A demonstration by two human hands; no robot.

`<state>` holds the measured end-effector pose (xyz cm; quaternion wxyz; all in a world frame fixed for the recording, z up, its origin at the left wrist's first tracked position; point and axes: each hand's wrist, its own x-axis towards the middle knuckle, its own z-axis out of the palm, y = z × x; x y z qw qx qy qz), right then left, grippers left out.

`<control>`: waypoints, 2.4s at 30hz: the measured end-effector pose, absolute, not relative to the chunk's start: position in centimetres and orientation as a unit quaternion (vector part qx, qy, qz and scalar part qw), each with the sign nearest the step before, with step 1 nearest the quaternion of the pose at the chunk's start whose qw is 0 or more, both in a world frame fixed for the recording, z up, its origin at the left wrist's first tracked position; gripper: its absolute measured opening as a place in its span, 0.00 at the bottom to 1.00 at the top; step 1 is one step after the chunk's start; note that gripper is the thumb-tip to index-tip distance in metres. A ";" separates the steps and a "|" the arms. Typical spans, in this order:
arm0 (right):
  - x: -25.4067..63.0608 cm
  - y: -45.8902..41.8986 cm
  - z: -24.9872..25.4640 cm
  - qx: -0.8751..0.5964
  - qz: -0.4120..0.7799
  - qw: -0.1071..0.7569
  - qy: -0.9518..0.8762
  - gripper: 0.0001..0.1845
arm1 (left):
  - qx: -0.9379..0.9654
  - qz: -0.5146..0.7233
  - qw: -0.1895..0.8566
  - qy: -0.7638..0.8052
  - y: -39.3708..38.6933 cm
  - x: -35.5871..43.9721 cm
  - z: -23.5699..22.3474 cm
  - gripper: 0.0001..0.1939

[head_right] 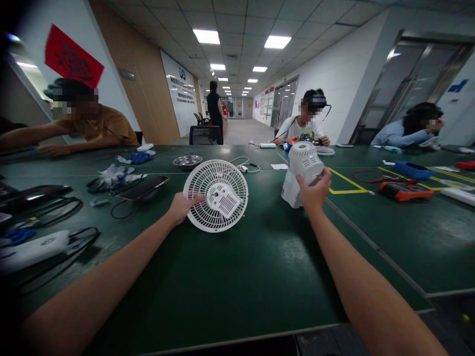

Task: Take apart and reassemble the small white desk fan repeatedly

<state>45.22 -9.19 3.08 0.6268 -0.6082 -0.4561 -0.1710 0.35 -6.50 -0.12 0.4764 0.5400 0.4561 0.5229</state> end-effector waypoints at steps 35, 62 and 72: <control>32.8 -12.6 2.9 -0.666 0.147 0.335 -0.650 0.20 | 0.561 0.508 0.456 0.468 -5.1 0.0 -1.3 0.16; 28.0 -14.9 2.5 -0.393 0.497 0.641 -0.433 0.24 | 0.613 0.481 0.443 0.443 -6.5 0.8 -1.0 0.49; 28.5 -15.3 2.2 -0.413 0.365 0.548 -0.629 0.28 | 0.452 0.445 0.675 0.376 -6.7 -0.4 0.8 0.28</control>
